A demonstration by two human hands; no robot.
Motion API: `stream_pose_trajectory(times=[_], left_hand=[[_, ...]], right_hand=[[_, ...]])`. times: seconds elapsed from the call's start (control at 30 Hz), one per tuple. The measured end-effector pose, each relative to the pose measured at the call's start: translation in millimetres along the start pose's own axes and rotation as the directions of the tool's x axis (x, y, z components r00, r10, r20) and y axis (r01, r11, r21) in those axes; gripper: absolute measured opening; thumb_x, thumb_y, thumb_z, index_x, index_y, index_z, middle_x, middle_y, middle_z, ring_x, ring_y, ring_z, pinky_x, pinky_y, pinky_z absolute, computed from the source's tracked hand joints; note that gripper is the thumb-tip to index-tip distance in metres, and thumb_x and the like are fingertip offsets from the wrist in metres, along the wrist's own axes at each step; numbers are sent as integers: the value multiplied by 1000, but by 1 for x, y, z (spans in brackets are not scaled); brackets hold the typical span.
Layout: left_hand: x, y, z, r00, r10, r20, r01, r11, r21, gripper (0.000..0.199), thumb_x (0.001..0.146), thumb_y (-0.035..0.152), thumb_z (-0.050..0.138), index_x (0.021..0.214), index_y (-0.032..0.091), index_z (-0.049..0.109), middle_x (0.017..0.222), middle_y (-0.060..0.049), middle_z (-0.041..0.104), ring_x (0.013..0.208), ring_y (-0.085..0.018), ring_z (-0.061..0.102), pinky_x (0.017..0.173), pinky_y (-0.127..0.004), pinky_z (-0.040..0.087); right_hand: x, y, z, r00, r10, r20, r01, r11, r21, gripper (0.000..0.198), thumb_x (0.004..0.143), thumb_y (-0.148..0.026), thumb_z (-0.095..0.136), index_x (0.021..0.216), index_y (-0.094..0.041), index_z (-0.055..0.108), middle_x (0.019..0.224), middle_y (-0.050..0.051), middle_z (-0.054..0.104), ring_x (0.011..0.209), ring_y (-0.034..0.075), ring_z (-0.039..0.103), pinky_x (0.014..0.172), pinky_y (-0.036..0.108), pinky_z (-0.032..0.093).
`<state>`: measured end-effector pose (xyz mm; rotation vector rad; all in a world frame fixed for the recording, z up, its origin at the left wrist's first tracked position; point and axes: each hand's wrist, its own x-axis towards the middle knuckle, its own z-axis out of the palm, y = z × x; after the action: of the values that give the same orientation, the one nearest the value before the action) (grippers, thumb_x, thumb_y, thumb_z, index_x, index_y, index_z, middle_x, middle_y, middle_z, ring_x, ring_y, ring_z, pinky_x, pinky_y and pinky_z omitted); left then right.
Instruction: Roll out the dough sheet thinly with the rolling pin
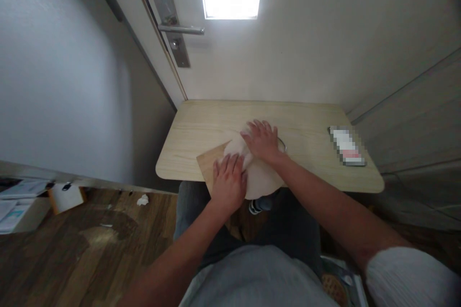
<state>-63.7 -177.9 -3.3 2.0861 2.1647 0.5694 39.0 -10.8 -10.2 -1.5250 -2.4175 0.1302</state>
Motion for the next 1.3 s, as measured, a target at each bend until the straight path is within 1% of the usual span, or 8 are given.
stream_pose_trajectory(times=[0.17, 0.37, 0.53, 0.63, 0.73, 0.87, 1.03, 1.3], left_hand=[[-2, 21, 1, 999, -48, 8, 48, 999, -19, 45, 92, 20, 49, 137, 21, 51, 117, -12, 64, 111, -29, 55, 103, -47, 39], [9, 32, 4, 994, -112, -1, 112, 993, -45, 42, 93, 23, 50, 136, 20, 51, 118, -13, 64, 110, -31, 55, 92, -46, 43], [7, 14, 4, 981, -169, -97, 161, 983, -84, 41, 95, 27, 49, 136, 21, 50, 122, -13, 63, 111, -30, 55, 94, -45, 43], [3, -2, 5, 968, -187, -167, 159, 973, -168, 40, 96, 28, 48, 135, 19, 51, 122, -13, 63, 114, -29, 55, 98, -45, 44], [0, -13, 10, 943, -199, -265, 124, 953, -276, 39, 97, 29, 47, 134, 18, 51, 127, -13, 62, 119, -27, 55, 103, -44, 43], [6, -20, 16, 929, -214, -301, 116, 943, -313, 40, 97, 32, 46, 133, 17, 51, 127, -14, 62, 119, -27, 55, 105, -45, 44], [21, -32, 16, 938, -180, -296, 90, 952, -294, 40, 95, 28, 46, 132, 16, 53, 127, -13, 63, 120, -27, 55, 106, -46, 43], [50, -78, 13, 909, -224, -353, 131, 955, -268, 42, 94, 30, 46, 133, 15, 55, 130, -14, 63, 123, -26, 55, 110, -43, 42]], right_hand=[[-23, 29, -3, 998, 39, -41, -39, 999, -1, 56, 99, -49, 41, 147, -20, 44, 156, 12, 40, 144, 34, 29, 115, 61, 16], [-11, 37, -1, 992, 116, -50, -110, 988, 109, 52, 99, -46, 38, 143, -18, 49, 150, 14, 47, 139, 32, 38, 113, 57, 27], [-23, 62, -17, 981, 131, -142, -99, 973, 210, 52, 96, -44, 44, 137, -13, 54, 137, 18, 58, 129, 27, 50, 107, 43, 38], [-54, 85, -31, 957, 281, -75, -270, 953, 137, 49, 90, -51, 53, 124, -16, 63, 121, 16, 66, 116, 29, 58, 98, 42, 44], [-82, 97, -43, 933, 345, 101, -354, 932, 80, 42, 89, -54, 53, 109, -20, 69, 101, 12, 71, 98, 27, 65, 87, 38, 48], [-95, 94, -46, 912, 329, 243, -363, 925, 111, 38, 90, -52, 53, 99, -19, 69, 96, 11, 72, 91, 25, 67, 79, 34, 48], [-92, 81, -37, 913, 365, 181, -387, 916, 105, 41, 88, -51, 56, 104, -16, 69, 99, 13, 72, 93, 26, 67, 78, 33, 49], [-46, 50, -25, 961, 229, 153, -263, 927, 268, 36, 91, -40, 52, 113, -21, 73, 108, 8, 73, 103, 23, 66, 91, 33, 49]])
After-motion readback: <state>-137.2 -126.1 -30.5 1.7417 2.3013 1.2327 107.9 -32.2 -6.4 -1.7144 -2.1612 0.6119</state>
